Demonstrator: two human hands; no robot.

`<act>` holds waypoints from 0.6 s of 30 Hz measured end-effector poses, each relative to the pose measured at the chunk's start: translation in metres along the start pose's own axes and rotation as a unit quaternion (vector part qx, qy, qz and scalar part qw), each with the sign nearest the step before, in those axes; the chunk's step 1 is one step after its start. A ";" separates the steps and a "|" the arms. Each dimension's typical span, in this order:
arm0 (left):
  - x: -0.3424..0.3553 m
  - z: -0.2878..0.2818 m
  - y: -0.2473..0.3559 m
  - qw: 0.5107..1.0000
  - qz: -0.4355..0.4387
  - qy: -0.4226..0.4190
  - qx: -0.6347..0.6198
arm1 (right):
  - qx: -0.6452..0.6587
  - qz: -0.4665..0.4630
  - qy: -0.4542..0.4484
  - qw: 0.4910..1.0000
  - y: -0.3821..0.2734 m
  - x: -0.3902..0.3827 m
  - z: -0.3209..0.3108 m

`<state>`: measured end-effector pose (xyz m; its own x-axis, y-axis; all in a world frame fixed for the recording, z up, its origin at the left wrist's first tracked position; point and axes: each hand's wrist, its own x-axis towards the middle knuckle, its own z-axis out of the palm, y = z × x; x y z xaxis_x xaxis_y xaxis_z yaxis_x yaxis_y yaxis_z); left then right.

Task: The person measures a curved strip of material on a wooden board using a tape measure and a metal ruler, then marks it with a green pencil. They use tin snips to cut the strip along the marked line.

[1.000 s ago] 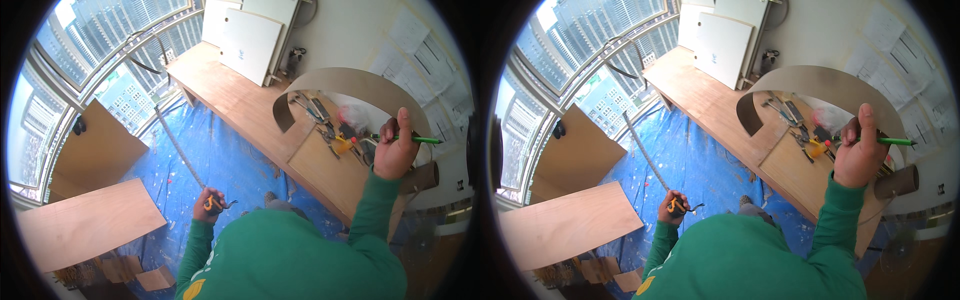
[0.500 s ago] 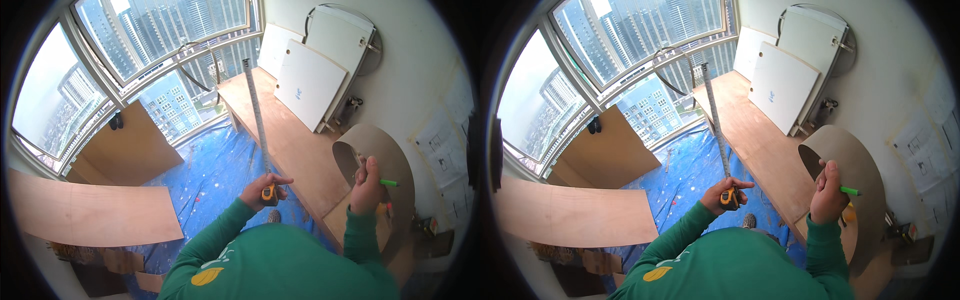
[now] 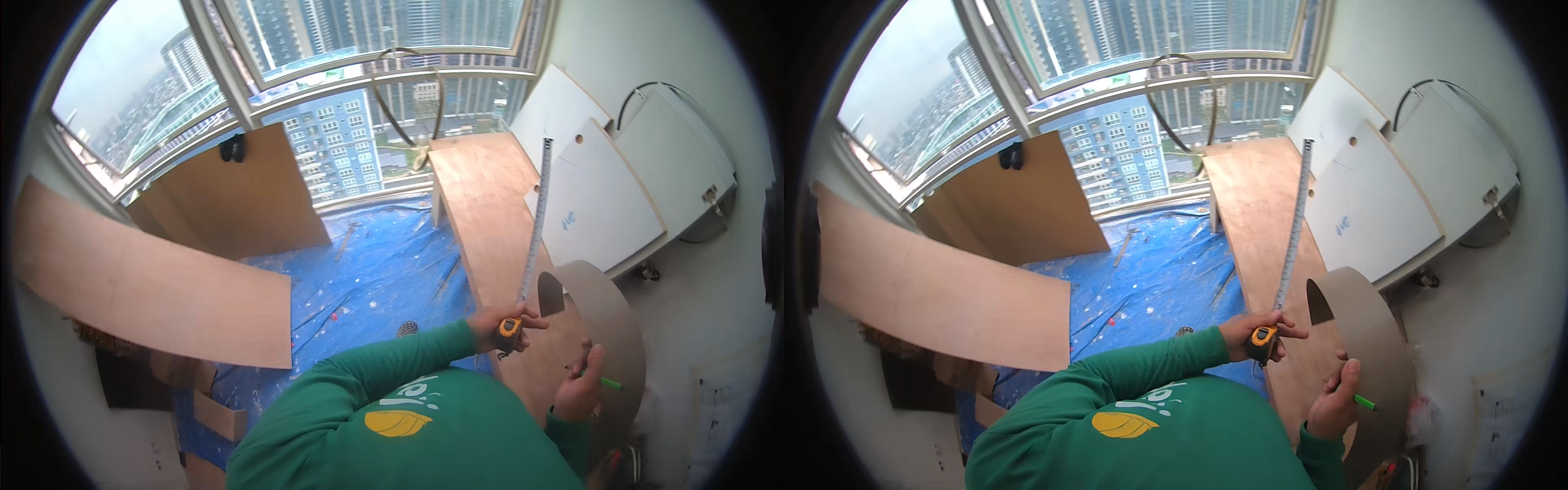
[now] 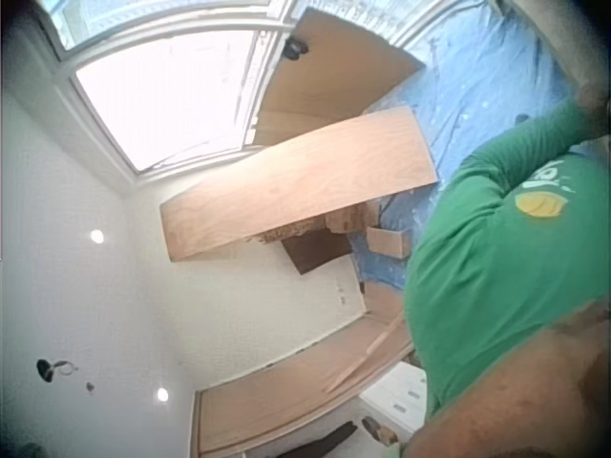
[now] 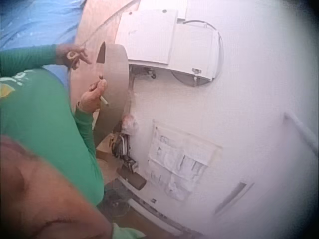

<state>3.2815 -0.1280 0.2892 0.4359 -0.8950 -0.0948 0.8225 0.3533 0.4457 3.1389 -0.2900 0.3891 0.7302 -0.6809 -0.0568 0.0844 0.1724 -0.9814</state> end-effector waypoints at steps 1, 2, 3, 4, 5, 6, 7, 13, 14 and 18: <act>0.010 -0.009 0.011 1.000 -0.012 0.002 -0.026 | -0.007 0.011 0.009 1.000 0.002 0.003 0.006; 0.018 -0.021 0.022 0.999 -0.009 -0.023 -0.030 | -0.010 0.025 -0.002 1.000 0.006 0.009 0.013; 0.026 -0.032 0.035 0.998 -0.009 -0.042 -0.036 | -0.011 0.038 -0.002 0.999 0.010 0.017 0.023; 0.035 -0.042 0.049 0.998 -0.019 -0.048 -0.038 | -0.064 0.025 0.002 0.998 0.007 0.022 0.035; 0.044 -0.045 0.064 0.998 -0.031 -0.038 -0.028 | -0.090 0.013 0.001 0.996 0.008 0.031 0.043; 0.049 -0.046 0.079 0.999 -0.036 -0.022 -0.013 | -0.058 -0.001 0.006 0.998 0.007 0.037 0.056; 0.057 -0.049 0.090 0.998 -0.052 -0.031 -0.017 | -0.030 -0.046 0.020 0.998 0.004 0.040 0.069; 0.091 -0.052 0.121 0.993 -0.116 0.018 -0.001 | 0.059 -0.051 0.074 0.994 0.012 0.033 0.096; 0.096 -0.051 0.124 0.992 -0.123 0.033 0.003 | 0.055 -0.050 0.083 0.994 0.014 0.030 0.097; 0.111 -0.058 0.137 0.988 -0.156 -0.010 -0.004 | 0.155 -0.062 0.111 0.980 0.017 0.023 0.112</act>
<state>3.4640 -0.1630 0.2886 0.1530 -0.9660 -0.2084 0.9186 0.0613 0.3905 3.2332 -0.2224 0.3915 0.5390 -0.8422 -0.0134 0.3894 0.2633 -0.8826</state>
